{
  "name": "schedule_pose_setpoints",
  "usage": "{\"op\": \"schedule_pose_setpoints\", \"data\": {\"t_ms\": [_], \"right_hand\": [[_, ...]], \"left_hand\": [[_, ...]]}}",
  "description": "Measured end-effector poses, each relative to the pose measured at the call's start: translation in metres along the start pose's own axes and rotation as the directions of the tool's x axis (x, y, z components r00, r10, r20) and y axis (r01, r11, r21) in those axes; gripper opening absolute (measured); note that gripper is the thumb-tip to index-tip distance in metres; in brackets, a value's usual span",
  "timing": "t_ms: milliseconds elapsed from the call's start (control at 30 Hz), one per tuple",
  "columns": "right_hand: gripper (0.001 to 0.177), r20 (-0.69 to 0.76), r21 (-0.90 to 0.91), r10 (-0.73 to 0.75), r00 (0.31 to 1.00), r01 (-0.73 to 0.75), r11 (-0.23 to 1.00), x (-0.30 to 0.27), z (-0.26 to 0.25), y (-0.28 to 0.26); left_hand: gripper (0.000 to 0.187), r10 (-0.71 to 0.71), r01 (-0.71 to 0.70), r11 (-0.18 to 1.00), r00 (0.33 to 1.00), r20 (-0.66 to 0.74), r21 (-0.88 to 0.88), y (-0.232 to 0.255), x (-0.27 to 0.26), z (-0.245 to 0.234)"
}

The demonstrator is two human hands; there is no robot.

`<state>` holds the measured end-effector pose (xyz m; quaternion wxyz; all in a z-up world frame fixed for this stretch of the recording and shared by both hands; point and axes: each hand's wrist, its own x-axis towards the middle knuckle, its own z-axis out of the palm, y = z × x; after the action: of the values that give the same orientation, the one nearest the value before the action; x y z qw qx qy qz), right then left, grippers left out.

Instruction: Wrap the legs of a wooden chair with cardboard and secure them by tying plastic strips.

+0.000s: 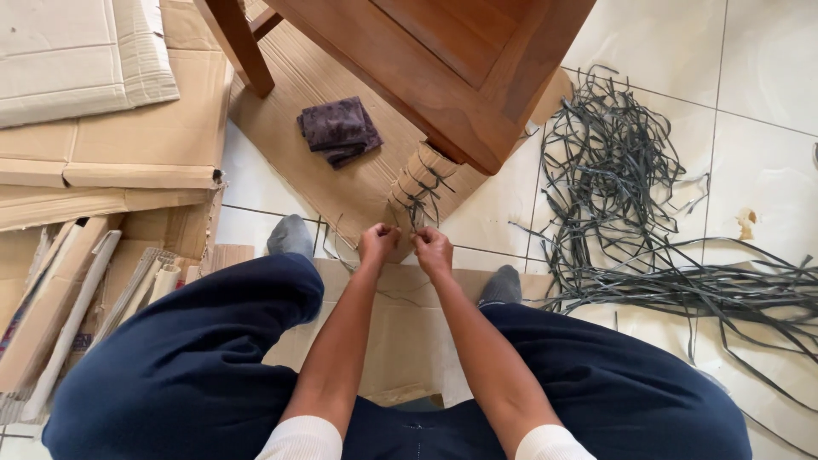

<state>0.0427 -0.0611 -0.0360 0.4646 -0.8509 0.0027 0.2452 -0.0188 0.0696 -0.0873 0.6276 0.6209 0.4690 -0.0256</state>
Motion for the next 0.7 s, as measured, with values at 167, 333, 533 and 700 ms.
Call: {"op": "schedule_pose_setpoints", "data": {"t_ms": [167, 333, 533, 700], "right_hand": [[0.013, 0.075, 0.195, 0.053, 0.996, -0.066, 0.978, 0.005, 0.015, 0.023], [0.010, 0.233, 0.379, 0.147, 0.961, -0.229, 0.897, 0.012, 0.022, 0.041], [0.011, 0.306, 0.337, 0.222, 0.926, -0.324, 0.884, 0.010, 0.022, 0.033], [0.012, 0.077, 0.129, -0.046, 0.996, 0.036, 0.991, -0.005, 0.021, 0.031]], "left_hand": [[0.024, 0.040, -0.029, 0.971, 0.998, 0.043, -0.235, -0.031, 0.027, 0.023], [0.019, 0.015, 0.011, 0.944, 0.997, 0.075, -0.330, -0.014, 0.013, 0.019], [0.011, 0.019, 0.069, 0.872, 0.984, 0.175, -0.485, -0.020, 0.021, 0.018], [0.021, 0.023, -0.023, 1.000, 0.999, -0.041, -0.004, 0.007, 0.001, 0.004]]}}
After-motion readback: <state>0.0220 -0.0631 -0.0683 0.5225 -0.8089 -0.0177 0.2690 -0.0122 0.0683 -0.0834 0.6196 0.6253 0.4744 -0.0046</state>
